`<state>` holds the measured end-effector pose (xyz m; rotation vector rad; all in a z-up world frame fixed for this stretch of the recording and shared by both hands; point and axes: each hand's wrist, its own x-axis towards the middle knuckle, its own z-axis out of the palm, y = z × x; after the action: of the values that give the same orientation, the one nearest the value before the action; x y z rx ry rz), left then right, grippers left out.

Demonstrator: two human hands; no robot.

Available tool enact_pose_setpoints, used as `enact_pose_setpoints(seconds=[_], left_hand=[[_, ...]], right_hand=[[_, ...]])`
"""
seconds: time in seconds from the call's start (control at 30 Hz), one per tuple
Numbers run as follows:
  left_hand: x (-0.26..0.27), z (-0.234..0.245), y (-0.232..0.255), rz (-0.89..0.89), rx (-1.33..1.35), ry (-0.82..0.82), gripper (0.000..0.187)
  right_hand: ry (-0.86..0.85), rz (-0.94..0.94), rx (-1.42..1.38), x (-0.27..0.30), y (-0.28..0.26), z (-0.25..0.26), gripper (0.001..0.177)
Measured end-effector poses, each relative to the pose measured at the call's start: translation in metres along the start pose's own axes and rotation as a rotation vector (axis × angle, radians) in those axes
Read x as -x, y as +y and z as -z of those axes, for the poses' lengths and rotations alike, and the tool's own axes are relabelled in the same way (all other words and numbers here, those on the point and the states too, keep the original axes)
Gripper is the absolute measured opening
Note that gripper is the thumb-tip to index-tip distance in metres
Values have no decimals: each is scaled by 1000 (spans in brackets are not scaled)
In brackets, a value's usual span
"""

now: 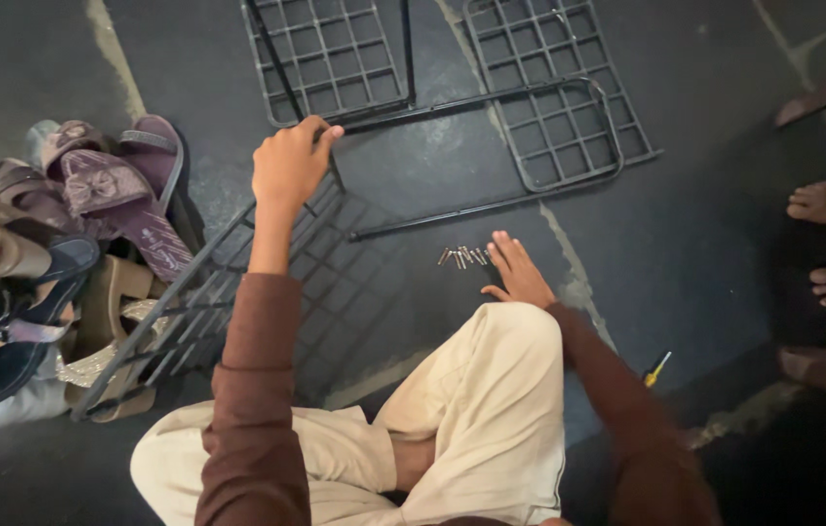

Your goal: The person assembles a metal shoe rack by connecting tubular legs to grid shelves using small metal fasteners. They position the legs, align the grids, and insert fasteners to secure the components together.

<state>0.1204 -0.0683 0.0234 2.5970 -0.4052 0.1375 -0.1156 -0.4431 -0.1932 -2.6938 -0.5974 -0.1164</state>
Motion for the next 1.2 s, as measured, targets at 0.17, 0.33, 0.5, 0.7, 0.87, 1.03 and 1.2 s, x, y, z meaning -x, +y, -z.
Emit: enact_pose_setpoints(seconds=[0.17,0.33,0.5,0.7,0.87,1.03,1.2], left_hand=[[-3,3,1,30,-5,-34,38],[-4,0,-1,18,-4,-9,38],[-6,-3,-4,26,-11,5,38],[-10,-13,-3,5,0,23,37],[-12,-28,-5,8,60,44,36],[-15,-44,-2,-10,55,89,39],[-15,-58,-3,-14,90,72,41]], right_hand=[[-166,201,-60,-47,-6,7,79],[-170,468,-55,-86,-6,-15,57],[-227,565,-76,-122,-19,-43,51],[-158,600,-190,-138,-56,-68,49],[-149,703,-203,-145,-107,-89,48],[-187,626,-253,-139,-168,-103,47],[-401,116,-834,-115,-239,-119,43]])
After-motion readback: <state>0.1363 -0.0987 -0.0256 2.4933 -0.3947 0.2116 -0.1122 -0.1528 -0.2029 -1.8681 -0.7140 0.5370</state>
